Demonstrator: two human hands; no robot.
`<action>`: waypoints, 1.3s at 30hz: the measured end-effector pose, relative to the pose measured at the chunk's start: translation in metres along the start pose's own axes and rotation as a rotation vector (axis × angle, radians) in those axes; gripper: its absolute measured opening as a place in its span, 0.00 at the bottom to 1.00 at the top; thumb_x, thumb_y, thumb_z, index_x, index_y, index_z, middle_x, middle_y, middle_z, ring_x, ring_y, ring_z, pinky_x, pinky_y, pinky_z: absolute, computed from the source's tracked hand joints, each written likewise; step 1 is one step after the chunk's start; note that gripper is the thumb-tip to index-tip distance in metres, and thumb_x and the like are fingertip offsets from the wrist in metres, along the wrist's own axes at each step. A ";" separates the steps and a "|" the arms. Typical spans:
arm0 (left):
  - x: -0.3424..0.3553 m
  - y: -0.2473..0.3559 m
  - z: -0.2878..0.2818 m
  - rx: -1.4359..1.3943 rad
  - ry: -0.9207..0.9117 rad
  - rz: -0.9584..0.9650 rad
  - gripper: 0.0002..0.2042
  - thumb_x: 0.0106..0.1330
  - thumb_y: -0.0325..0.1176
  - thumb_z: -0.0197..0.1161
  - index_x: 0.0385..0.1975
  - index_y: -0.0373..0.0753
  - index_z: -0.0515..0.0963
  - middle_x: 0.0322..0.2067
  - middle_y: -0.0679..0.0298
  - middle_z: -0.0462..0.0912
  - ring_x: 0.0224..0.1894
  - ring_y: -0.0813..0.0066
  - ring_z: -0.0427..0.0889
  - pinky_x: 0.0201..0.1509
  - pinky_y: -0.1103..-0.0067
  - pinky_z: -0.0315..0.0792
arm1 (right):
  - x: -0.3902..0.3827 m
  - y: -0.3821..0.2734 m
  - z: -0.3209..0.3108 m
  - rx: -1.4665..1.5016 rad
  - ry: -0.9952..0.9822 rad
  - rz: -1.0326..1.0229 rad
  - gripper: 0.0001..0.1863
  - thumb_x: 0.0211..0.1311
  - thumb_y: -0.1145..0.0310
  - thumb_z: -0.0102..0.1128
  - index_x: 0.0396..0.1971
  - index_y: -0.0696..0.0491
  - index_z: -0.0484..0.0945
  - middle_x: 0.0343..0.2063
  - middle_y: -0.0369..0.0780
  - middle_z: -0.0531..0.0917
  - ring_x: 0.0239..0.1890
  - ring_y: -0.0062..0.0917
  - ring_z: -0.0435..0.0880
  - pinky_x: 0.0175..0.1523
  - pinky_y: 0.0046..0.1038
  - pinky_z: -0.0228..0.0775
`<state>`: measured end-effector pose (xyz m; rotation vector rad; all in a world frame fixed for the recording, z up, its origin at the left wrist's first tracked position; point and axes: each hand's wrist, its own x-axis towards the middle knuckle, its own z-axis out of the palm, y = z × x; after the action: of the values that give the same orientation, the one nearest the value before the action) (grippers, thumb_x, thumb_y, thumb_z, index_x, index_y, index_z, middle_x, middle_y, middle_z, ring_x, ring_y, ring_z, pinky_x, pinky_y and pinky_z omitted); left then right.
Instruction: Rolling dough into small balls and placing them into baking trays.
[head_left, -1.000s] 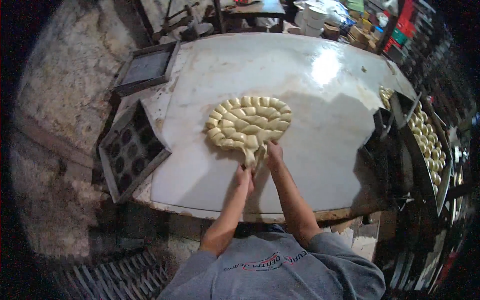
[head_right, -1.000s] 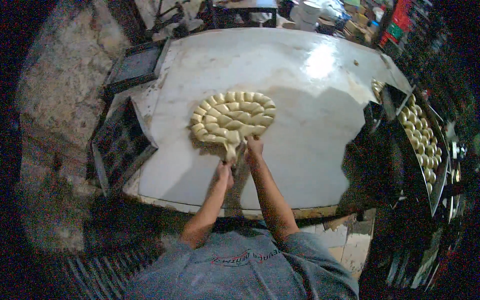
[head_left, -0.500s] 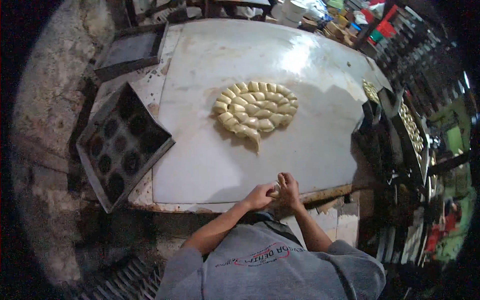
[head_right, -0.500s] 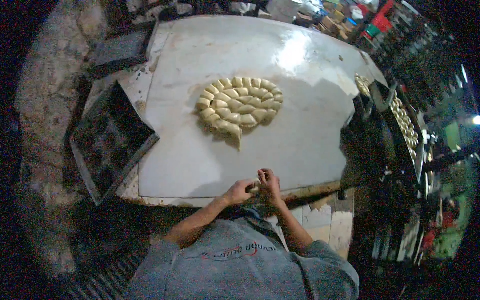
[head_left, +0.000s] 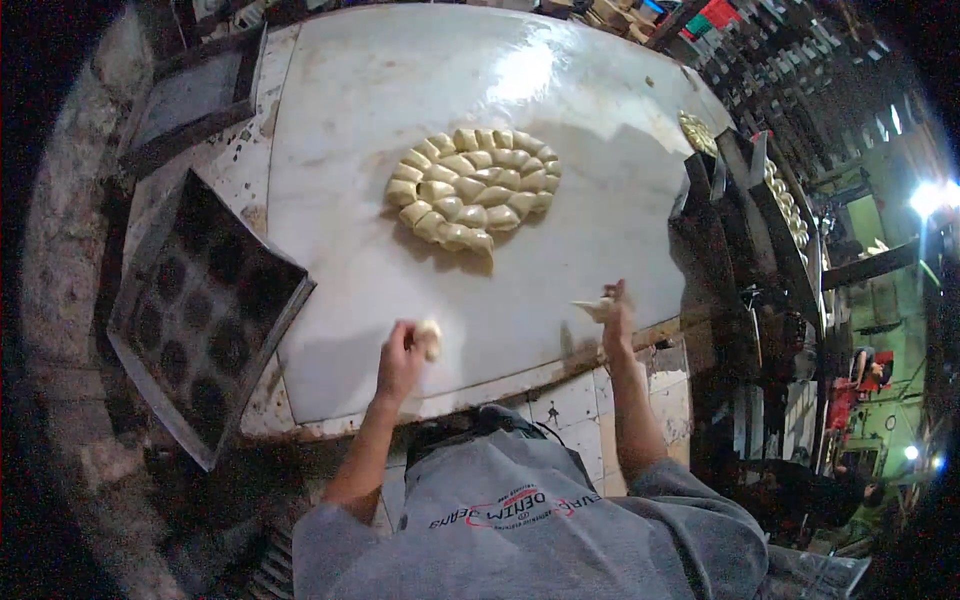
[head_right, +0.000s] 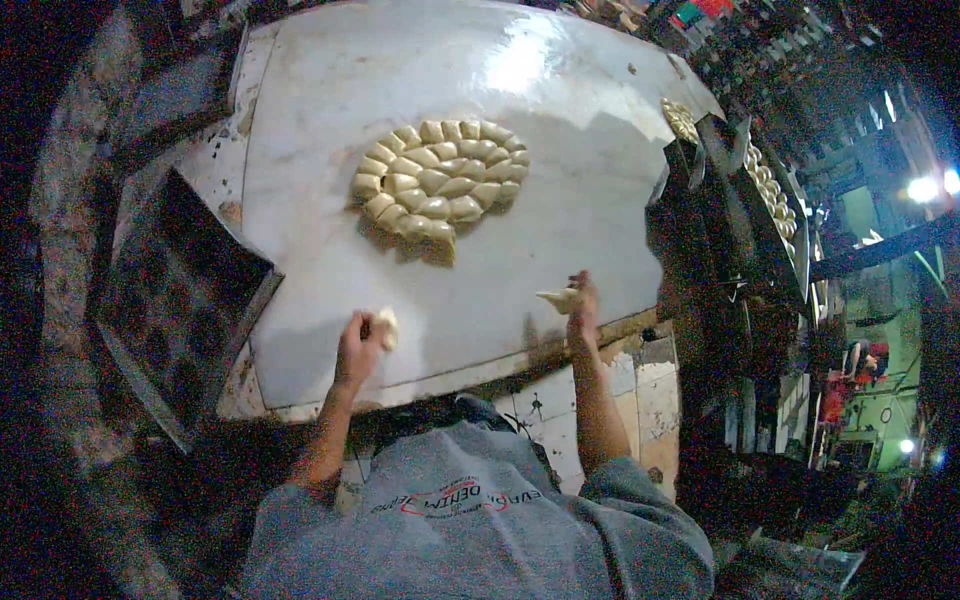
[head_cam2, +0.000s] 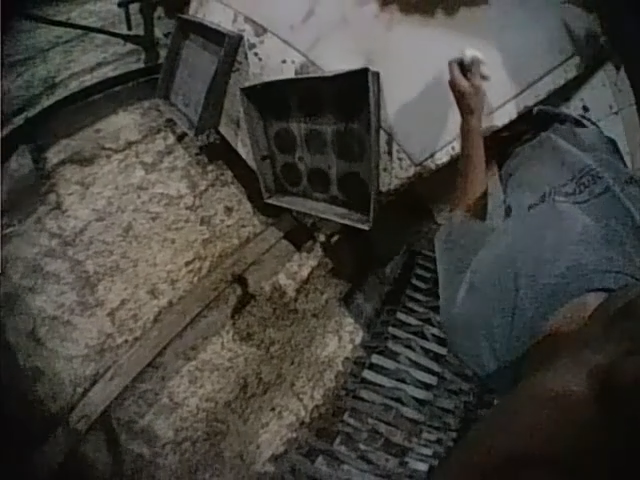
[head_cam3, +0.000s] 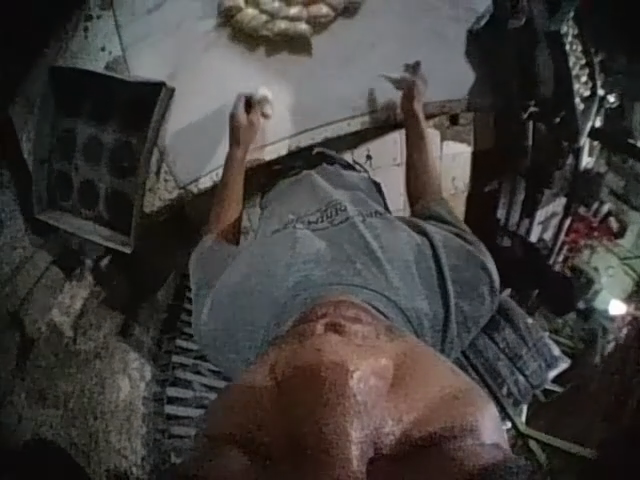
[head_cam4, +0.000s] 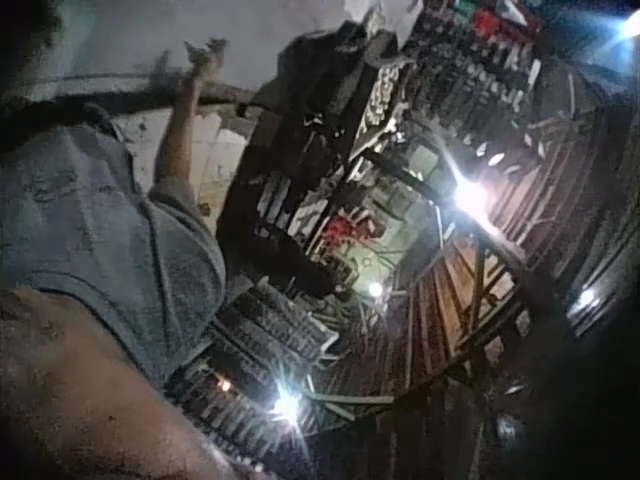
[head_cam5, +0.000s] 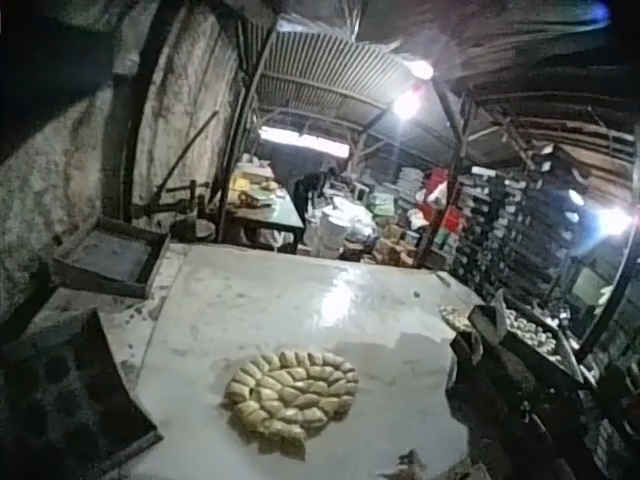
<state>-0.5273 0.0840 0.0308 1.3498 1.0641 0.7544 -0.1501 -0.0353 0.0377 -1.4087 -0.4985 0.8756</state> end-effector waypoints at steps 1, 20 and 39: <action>-0.006 0.002 -0.007 0.343 -0.048 0.077 0.17 0.59 0.43 0.66 0.35 0.38 0.71 0.32 0.61 0.75 0.37 0.67 0.74 0.43 0.70 0.70 | 0.001 0.007 0.001 -0.295 0.056 -0.142 0.21 0.55 0.53 0.61 0.40 0.54 0.76 0.34 0.38 0.75 0.42 0.30 0.73 0.45 0.36 0.67; 0.002 0.009 0.106 1.053 0.248 0.288 0.03 0.52 0.29 0.59 0.23 0.37 0.74 0.29 0.57 0.76 0.38 0.56 0.74 0.45 0.61 0.67 | 0.044 0.043 -0.015 -1.170 -0.152 -0.879 0.08 0.50 0.66 0.59 0.28 0.53 0.76 0.34 0.44 0.78 0.42 0.42 0.74 0.49 0.43 0.65; 0.019 -0.049 0.037 1.116 0.450 0.104 0.09 0.52 0.33 0.61 0.26 0.37 0.70 0.34 0.51 0.74 0.43 0.49 0.69 0.45 0.56 0.65 | 0.065 0.012 -0.055 -1.213 -0.096 -0.992 0.07 0.53 0.72 0.60 0.30 0.57 0.75 0.35 0.45 0.78 0.43 0.40 0.73 0.46 0.43 0.67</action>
<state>-0.4934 0.0808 -0.0233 2.2311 1.9365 0.5376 -0.0710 -0.0206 0.0060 -1.8141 -1.7941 -0.2942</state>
